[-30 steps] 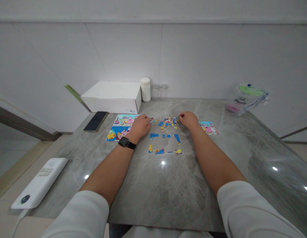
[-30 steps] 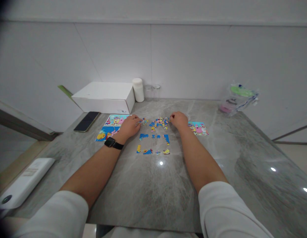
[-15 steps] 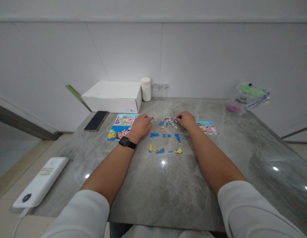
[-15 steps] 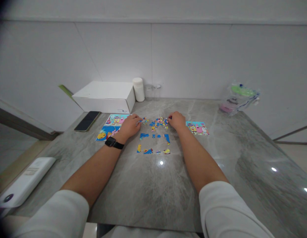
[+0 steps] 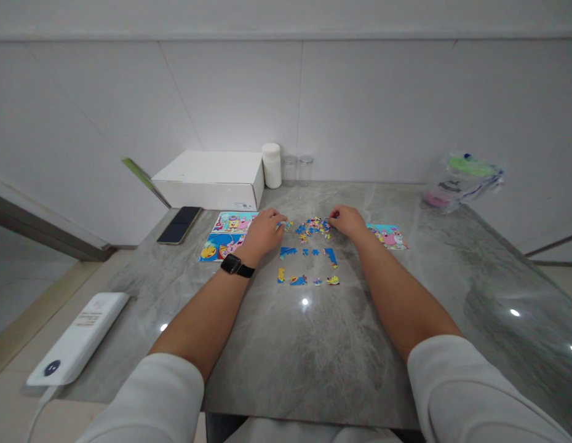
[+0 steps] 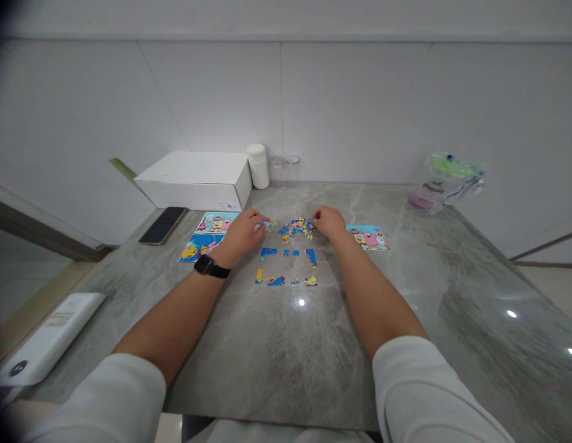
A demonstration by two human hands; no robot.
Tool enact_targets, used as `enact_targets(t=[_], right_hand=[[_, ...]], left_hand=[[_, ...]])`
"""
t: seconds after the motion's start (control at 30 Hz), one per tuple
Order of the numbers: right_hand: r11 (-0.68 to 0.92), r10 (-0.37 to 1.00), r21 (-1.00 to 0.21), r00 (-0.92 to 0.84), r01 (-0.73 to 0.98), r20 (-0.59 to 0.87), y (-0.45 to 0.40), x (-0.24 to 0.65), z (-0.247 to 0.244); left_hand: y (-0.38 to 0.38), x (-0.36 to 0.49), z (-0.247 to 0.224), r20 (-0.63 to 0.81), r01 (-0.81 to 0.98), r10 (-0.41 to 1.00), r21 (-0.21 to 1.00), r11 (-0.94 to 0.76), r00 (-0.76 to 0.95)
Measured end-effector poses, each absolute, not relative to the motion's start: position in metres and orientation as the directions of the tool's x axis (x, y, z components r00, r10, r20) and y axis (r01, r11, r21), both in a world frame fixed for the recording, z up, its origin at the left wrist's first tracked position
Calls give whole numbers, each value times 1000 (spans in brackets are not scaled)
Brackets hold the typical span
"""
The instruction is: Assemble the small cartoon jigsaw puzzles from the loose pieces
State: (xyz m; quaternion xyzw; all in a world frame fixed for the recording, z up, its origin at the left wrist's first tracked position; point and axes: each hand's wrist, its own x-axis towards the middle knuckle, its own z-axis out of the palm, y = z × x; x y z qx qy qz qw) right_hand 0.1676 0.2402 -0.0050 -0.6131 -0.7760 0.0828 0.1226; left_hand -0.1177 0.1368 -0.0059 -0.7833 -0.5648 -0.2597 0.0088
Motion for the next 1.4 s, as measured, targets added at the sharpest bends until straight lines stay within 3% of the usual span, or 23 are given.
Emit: enact_targets(t=[0.2, 0.3, 0.57, 0.77, 1.13, 1.3, 1.4], right_hand=[[436, 896, -526, -409, 730, 174, 219, 149, 36], [513, 842, -590, -498, 624, 206, 198, 137, 56], [581, 789, -595, -564, 556, 244, 159, 128, 88], [602, 783, -550, -562, 579, 266, 153, 125, 90], [586, 801, -579, -516, 568, 304, 160, 131, 90], [591, 781, -591, -571, 548, 252, 165, 133, 85], [589, 780, -576, -586, 567, 220, 171, 135, 80]], left_hand=[[133, -101, 17, 486, 766, 861, 494, -411, 148], [128, -92, 26, 494, 697, 857, 563, -444, 146], [112, -77, 42, 488, 656, 861, 605, -451, 142], [114, -77, 41, 437, 636, 889, 649, -417, 136], [118, -74, 31, 358, 506, 931, 792, -341, 69], [121, -70, 20, 279, 415, 960, 875, -250, -9], [121, -68, 15, 299, 477, 954, 837, -267, 10]])
